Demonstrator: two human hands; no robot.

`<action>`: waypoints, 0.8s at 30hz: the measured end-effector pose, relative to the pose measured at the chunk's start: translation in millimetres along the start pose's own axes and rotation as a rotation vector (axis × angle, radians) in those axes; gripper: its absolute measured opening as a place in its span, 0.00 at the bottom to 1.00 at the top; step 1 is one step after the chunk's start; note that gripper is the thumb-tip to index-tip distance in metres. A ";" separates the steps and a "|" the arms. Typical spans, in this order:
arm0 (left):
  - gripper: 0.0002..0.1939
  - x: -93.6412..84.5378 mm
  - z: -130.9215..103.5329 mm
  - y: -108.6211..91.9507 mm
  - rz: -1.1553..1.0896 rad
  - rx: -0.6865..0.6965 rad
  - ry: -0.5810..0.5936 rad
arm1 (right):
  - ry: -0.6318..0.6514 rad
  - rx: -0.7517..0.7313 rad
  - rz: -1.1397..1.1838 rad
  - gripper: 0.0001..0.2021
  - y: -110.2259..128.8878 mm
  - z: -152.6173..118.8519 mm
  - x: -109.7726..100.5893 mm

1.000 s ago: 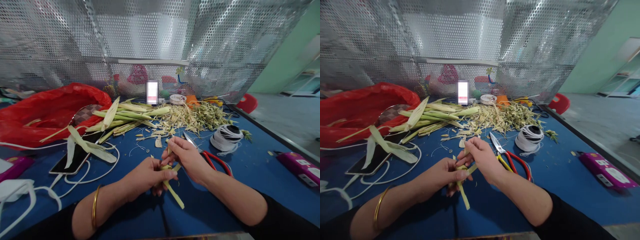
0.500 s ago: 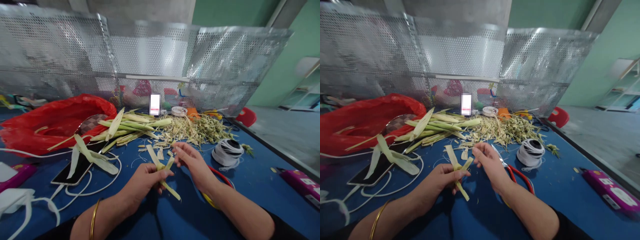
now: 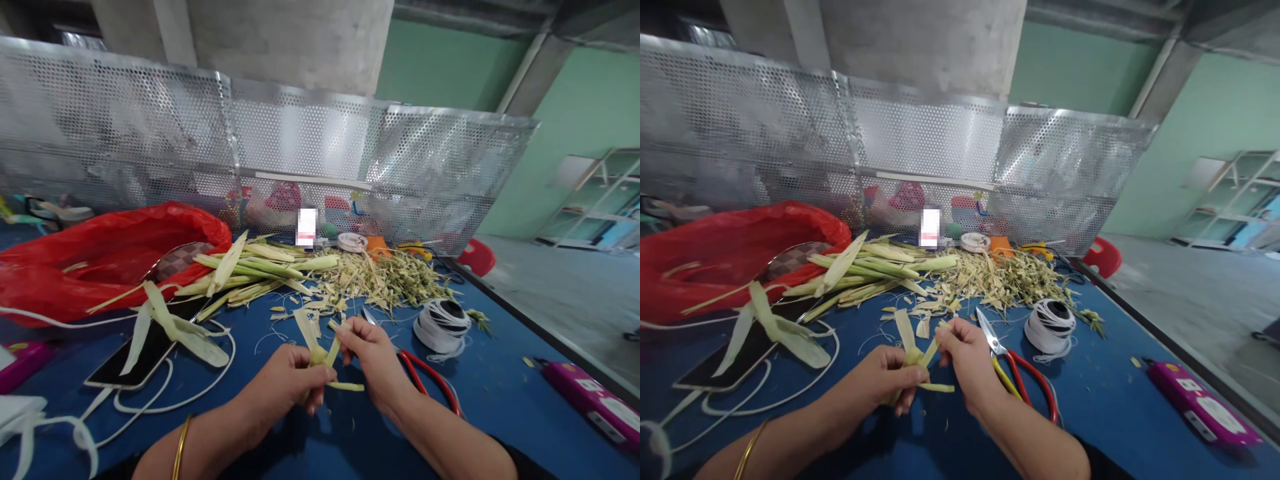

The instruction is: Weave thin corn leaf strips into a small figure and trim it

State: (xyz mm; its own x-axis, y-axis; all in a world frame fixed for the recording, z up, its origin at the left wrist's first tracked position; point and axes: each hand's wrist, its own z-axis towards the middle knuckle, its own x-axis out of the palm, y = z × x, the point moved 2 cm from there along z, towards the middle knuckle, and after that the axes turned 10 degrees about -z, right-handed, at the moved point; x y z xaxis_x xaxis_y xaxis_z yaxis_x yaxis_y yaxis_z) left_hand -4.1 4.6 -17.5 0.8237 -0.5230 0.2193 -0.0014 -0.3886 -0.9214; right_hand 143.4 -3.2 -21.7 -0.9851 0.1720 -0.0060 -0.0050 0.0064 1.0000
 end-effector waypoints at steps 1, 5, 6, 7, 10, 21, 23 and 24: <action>0.15 0.2 -0.1 0.1 -0.005 -0.006 0.000 | -0.007 -0.008 0.000 0.17 -0.3 0.4 -0.1; 0.17 -2.6 -0.7 -1.3 -0.045 0.014 -0.098 | 0.022 0.039 -0.022 0.17 0.8 2.8 -1.3; 0.18 -4.9 -0.7 -2.9 -0.079 0.045 -0.161 | 0.023 0.060 -0.027 0.17 1.3 3.1 -1.9; 0.18 -7.8 -0.7 -5.0 -0.124 0.082 -0.236 | 0.019 0.077 -0.032 0.16 1.7 3.2 -2.2; 0.19 -16.6 -0.9 -11.9 -0.281 0.212 -0.442 | 0.077 0.080 -0.102 0.16 0.5 -0.3 2.0; 0.22 1.3 1.8 -0.3 -0.348 0.208 -0.288 | 0.288 0.000 -0.141 0.19 -12.6 -23.1 38.5; 0.23 2.0 2.4 0.8 -0.345 0.191 -0.289 | 0.284 0.011 -0.116 0.20 -13.1 -22.8 39.9; 0.22 1.7 2.5 0.9 -0.346 0.186 -0.291 | 0.285 0.013 -0.102 0.21 -13.4 -22.5 40.3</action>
State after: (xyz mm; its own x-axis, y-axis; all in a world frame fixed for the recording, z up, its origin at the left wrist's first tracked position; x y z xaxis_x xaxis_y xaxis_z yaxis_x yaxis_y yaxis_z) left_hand -1.2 5.3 -18.8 0.8824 -0.1430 0.4483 0.3797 -0.3464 -0.8578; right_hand 99.9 -18.5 -35.1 -0.9882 -0.1137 -0.1026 -0.1058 0.0226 0.9941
